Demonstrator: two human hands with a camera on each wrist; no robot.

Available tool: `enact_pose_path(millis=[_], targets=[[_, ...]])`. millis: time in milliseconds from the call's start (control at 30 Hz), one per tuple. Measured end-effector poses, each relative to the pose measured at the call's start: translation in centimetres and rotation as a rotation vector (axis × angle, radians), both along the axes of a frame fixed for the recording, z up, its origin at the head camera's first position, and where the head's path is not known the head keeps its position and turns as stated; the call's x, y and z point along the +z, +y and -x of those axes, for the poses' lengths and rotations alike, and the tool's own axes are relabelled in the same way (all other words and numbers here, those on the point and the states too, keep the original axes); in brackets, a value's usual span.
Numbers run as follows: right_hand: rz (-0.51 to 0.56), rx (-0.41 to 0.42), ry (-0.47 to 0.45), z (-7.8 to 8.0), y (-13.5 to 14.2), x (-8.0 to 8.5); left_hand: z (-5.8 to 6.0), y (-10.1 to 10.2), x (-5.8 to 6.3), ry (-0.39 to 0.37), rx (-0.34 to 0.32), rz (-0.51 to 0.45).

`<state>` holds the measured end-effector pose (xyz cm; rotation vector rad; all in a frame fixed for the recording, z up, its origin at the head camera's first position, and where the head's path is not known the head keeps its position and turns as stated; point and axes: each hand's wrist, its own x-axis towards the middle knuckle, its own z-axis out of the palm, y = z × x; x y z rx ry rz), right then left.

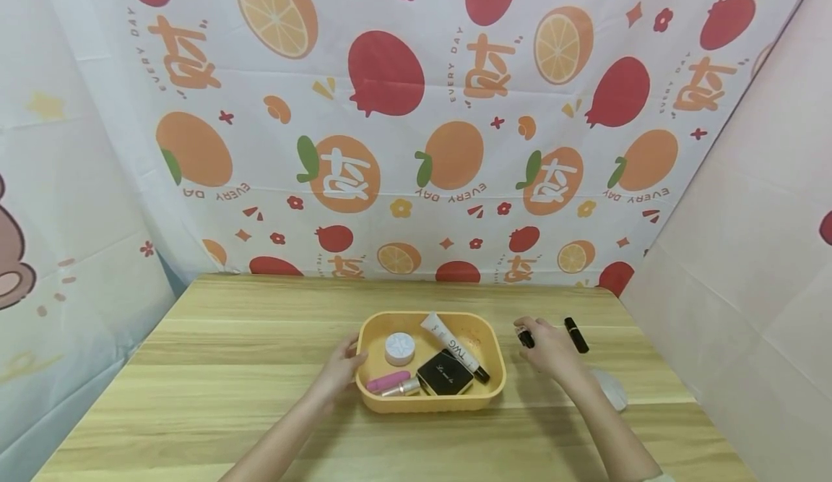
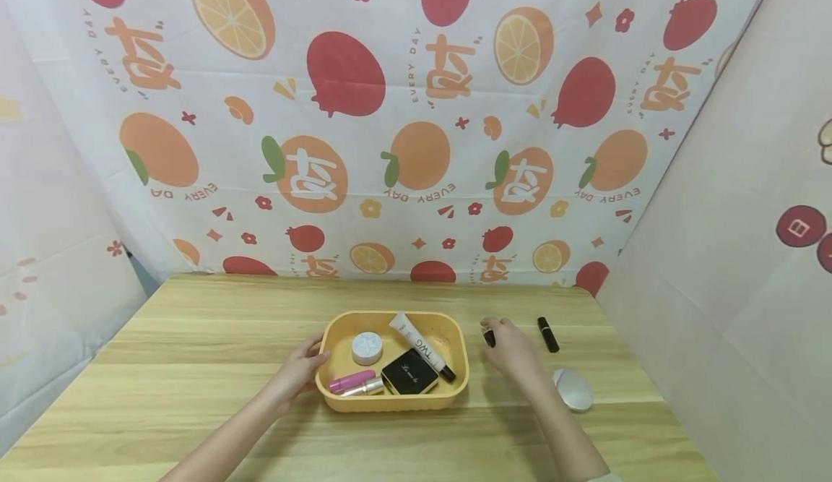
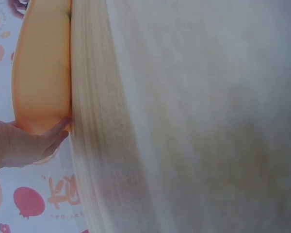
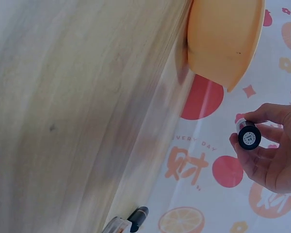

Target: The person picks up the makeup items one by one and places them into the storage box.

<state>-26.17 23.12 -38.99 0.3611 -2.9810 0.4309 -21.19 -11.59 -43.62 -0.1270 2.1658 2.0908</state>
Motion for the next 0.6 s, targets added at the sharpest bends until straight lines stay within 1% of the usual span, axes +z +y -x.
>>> enact_pose_path(millis=[400, 600], targets=[[-0.008, 0.014, -0.008, -0.5, -0.7, 0.6, 0.1, 0.0, 0.1, 0.000, 0.006, 0.003], [-0.008, 0.019, -0.018, -0.7, -1.1, 1.0, 0.0, -0.1, 0.0, -0.005, 0.003, 0.006]])
